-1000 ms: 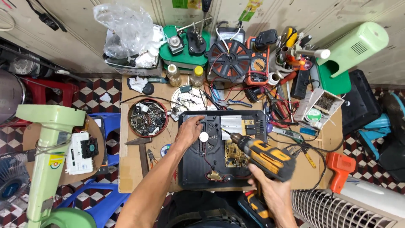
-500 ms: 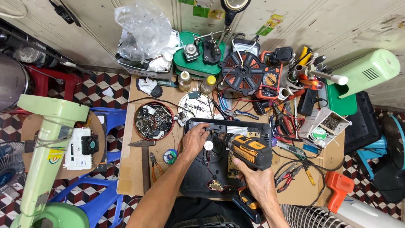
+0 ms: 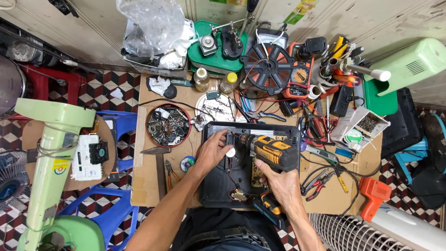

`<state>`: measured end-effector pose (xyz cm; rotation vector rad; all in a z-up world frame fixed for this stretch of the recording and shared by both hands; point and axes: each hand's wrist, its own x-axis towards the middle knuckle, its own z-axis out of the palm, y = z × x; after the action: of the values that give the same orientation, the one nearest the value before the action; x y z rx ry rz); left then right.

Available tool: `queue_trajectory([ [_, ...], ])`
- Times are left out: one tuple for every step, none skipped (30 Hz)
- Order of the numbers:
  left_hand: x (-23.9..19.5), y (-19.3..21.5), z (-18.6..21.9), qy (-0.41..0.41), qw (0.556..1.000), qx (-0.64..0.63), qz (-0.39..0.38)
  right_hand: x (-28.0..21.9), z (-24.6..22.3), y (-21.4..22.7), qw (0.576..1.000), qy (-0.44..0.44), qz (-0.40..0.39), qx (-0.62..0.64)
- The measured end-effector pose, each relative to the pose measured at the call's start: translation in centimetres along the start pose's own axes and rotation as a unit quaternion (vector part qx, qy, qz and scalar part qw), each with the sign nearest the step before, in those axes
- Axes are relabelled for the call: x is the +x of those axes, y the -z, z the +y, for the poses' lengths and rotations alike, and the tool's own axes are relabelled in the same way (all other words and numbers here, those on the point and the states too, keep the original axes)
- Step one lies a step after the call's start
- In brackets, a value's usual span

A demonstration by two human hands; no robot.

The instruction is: The person uses a power drill to remove screws from a black electronic device, then removes a fan assembly. They wipe the fan with a tissue, apply liquid from a bottle to the fan hub, and reinsert the fan into the device.

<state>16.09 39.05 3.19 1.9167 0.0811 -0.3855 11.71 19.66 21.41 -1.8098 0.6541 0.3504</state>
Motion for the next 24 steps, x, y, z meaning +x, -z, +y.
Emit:
queue_trajectory([
  [-0.6,0.4,0.3,0.001,1.0,0.001,-0.001,0.0,0.0,0.0,1.0,-0.002,0.0,0.001],
  [-1.2,0.8,0.5,-0.001,0.999,0.029,-0.029,0.1,0.0,0.1,1.0,-0.004,0.002,-0.006],
  [-1.8,1.3,0.8,-0.002,0.997,0.057,-0.056,0.1,0.0,0.1,1.0,-0.005,0.003,-0.012],
  [-1.9,1.3,0.6,-0.002,0.997,0.057,-0.056,0.1,0.0,0.0,1.0,-0.006,0.003,-0.012],
  [-2.0,1.3,0.3,-0.023,0.996,0.07,-0.055,0.0,0.0,0.0,1.0,-0.005,0.003,-0.005],
  [-2.0,1.2,0.1,-0.044,0.994,0.082,-0.054,0.0,0.0,0.0,1.0,-0.005,0.005,0.001],
  [-1.8,1.1,-0.4,-0.044,0.994,0.082,-0.054,0.0,0.2,0.1,1.0,-0.005,0.005,0.002],
  [-1.5,0.9,-0.9,-0.059,0.995,0.062,-0.054,0.0,0.3,0.1,1.0,-0.007,0.004,0.011],
  [-1.2,0.6,-1.3,-0.074,0.995,0.042,-0.054,0.0,0.4,0.2,1.0,-0.01,0.003,0.019],
  [-0.9,0.5,-1.7,-0.075,0.995,0.043,-0.056,-0.1,0.5,0.2,1.0,-0.011,0.005,0.021],
  [-0.7,0.3,-2.1,-0.038,0.997,0.042,-0.054,-0.1,0.6,0.3,1.0,-0.007,0.007,0.014],
  [-0.5,0.2,-2.6,-0.001,0.998,0.041,-0.053,-0.2,0.7,0.2,1.0,-0.004,0.008,0.007],
  [-0.3,0.2,-2.4,-0.001,0.998,0.043,-0.055,-0.5,0.5,0.3,1.0,-0.005,0.009,0.009],
  [-0.2,0.4,-2.2,0.018,0.997,0.055,-0.059,-0.8,0.3,0.3,1.0,0.004,0.014,0.019],
  [0.0,0.5,-2.0,0.038,0.995,0.067,-0.063,-1.1,0.1,0.3,0.999,0.014,0.018,0.029],
  [0.1,0.5,-2.0,0.036,0.995,0.07,-0.064,-1.2,0.4,0.4,0.999,0.014,0.019,0.032],
  [0.3,0.5,-2.0,0.034,0.995,0.072,-0.058,-1.4,0.7,0.6,0.998,0.008,0.021,0.056],
  [0.3,0.3,-2.1,0.032,0.995,0.075,-0.054,-1.6,1.1,0.8,0.997,0.0,0.024,0.079],
  [0.4,0.0,-2.6,0.031,0.995,0.077,-0.057,-2.0,1.2,1.0,0.996,-0.002,0.027,0.082],
  [0.6,-0.2,-3.1,0.03,0.996,0.072,-0.045,-2.3,1.2,1.2,0.996,-0.004,0.033,0.088],
  [0.8,-0.5,-3.5,0.028,0.997,0.066,-0.033,-2.5,1.3,1.4,0.995,-0.006,0.039,0.093],
  [0.8,-0.5,-3.6,0.027,0.997,0.068,-0.034,-2.8,1.2,1.6,0.995,-0.006,0.04,0.095],
  [0.9,-0.6,-3.7,0.041,0.998,0.045,-0.033,-3.1,1.0,1.8,0.993,0.002,0.042,0.113],
  [0.9,-0.5,-3.8,0.054,0.998,0.022,-0.031,-3.4,0.9,1.9,0.99,0.009,0.044,0.131],
])
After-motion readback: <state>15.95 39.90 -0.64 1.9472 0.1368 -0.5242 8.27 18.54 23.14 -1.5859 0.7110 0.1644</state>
